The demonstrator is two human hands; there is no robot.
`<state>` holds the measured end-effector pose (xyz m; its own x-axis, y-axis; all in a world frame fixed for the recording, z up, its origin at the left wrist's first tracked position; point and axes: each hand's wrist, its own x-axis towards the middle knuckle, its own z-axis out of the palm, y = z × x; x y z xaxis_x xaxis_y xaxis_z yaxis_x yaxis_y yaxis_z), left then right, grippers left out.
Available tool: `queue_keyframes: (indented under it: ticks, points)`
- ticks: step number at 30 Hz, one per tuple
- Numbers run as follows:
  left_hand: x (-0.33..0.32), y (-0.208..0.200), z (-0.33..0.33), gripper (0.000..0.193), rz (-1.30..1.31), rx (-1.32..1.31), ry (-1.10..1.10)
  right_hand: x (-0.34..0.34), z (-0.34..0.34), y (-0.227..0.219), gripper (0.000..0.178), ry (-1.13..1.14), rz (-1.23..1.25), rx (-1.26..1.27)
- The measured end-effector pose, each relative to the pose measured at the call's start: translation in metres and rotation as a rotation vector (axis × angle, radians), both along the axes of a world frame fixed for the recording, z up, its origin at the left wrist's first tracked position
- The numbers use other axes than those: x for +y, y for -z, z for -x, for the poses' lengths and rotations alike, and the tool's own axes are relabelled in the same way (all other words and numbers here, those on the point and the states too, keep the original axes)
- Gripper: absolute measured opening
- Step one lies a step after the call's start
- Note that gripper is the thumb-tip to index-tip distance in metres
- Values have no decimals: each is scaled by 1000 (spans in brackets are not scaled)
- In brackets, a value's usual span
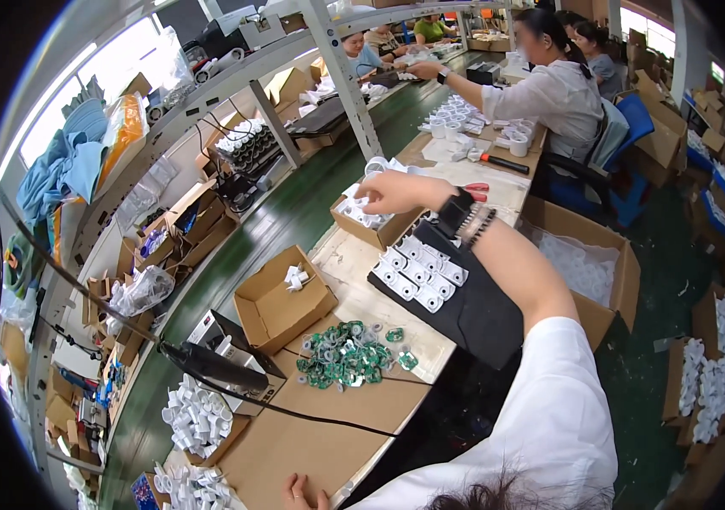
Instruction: The person fits a white plastic component into a housing, drives a screw into the assembly with a power screwdriver, and places it on a black mat. After repeating this for several units, they move the mat aside and begin fitting circuit boards and plastic components into a new set of housings.
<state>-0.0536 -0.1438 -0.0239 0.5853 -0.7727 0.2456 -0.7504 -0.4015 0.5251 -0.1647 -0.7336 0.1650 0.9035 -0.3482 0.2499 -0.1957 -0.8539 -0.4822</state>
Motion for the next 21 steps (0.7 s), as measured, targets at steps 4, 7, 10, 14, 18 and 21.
queue_keyframes:
  ticks: [4, 7, 10, 14, 18, 21]
  points:
    - [5, 0, 3, 47, -5, 28, -30, 32, 82, 2, 34, 68, -62, -78]
    - [10, 8, -1, 46, -19, 1, -55, 63, 149, 20, 32, 308, -159, -227]
    - [2, 4, 2, 42, -5, -31, -57, 50, 238, 80, 33, 551, -272, -392]
    - [2, 4, 0, 43, 41, -19, -66, 77, 292, 165, 42, 842, -390, -725]
    - [2, 9, 0, 44, 50, -66, -61, 154, 267, 209, 54, 1115, -967, -968]
    - [-2, 11, -1, 44, 56, -59, -56, 168, 240, 226, 55, 813, -1516, -1012]
